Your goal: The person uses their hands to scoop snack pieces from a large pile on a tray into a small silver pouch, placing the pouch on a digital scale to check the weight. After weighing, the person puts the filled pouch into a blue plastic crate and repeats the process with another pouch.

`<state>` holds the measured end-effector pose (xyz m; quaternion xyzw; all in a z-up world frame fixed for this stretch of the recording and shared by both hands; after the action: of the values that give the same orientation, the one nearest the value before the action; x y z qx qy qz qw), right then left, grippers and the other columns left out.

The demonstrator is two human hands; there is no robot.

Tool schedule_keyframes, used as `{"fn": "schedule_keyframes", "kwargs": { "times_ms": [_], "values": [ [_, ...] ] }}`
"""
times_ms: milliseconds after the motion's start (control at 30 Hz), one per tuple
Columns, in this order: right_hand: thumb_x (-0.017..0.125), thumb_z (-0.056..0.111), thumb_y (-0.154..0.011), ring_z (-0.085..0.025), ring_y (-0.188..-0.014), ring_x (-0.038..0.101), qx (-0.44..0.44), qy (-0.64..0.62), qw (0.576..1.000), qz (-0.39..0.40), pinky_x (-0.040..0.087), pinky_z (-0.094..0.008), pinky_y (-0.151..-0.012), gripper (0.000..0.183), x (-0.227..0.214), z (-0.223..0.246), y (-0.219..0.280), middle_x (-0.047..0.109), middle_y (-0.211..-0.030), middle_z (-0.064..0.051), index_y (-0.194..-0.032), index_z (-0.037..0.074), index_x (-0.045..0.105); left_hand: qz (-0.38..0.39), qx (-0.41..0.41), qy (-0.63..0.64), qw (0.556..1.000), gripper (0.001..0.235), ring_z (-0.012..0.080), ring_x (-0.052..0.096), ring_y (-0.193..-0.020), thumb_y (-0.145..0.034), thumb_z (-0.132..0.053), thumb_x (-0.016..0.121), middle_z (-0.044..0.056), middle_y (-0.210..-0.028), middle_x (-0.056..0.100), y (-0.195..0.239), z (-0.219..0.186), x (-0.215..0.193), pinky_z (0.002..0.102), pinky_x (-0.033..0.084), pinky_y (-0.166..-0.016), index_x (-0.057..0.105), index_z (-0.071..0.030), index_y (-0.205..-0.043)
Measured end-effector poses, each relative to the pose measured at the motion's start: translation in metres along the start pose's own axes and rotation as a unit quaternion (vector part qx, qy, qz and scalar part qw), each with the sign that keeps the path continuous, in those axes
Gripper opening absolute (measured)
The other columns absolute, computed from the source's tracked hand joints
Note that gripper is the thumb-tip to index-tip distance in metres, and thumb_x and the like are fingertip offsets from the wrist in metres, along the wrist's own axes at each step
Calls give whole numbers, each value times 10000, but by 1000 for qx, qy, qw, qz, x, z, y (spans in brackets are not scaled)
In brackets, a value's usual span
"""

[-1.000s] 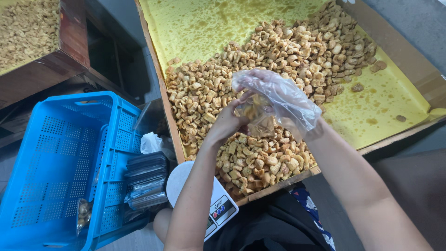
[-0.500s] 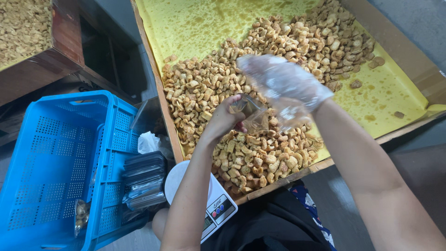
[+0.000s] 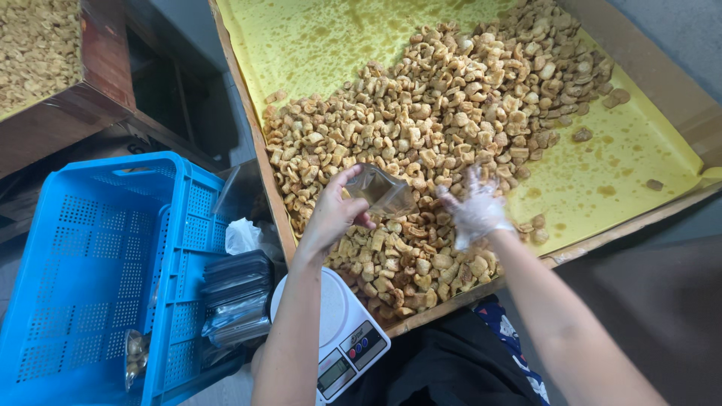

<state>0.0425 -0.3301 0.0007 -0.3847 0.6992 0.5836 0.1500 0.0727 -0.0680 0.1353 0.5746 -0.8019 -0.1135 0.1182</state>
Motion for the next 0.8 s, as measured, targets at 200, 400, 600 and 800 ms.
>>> {"fn": "schedule_keyframes", "kwargs": {
  "times_ms": [200,400,600,800],
  "values": [
    [696,384,-914,-348,-1299,560,-16,-446,867,-221,555,-469,-1117,662,-13,13,2,628,-1341,-101,-1528,317,456,-2,-2,-33,999,775,189,699,-586,-832,47,558,117,-692,679,-1,1,0,307,604,-618,309,10,-1565],
    [761,296,-859,-528,-1207,478,-41,-355,844,-401,511,-536,-974,613,-57,33,33,375,-1362,-371,-1414,231,508,-2,9,-33,999,773,173,684,-609,-828,55,564,100,-721,662,2,-3,4,329,646,-618,317,13,-1559],
    [589,262,-1000,-328,-1209,519,-92,-240,940,-224,528,-401,-974,418,-83,69,47,405,-1516,-132,-1404,183,515,-15,10,-16,1000,760,184,695,-615,-832,54,576,108,-739,677,9,-8,-6,322,631,-608,333,17,-1551],
    [646,308,-998,-250,-1178,584,-71,-446,886,-107,460,-379,-1053,453,-43,35,18,622,-1299,-132,-1375,74,554,-26,-2,-36,999,787,197,707,-610,-820,59,556,113,-727,675,14,-10,-11,326,641,-620,308,-8,-1565]
  ]
}}
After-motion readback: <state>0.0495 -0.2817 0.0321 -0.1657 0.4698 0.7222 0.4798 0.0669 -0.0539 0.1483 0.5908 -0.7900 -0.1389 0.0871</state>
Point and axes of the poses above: each hand's wrist, its own y-axis away from the middle knuckle, its own x-axis out of the palm, z = x × y, the point moved 9 cm from there along -y, towards the middle knuckle
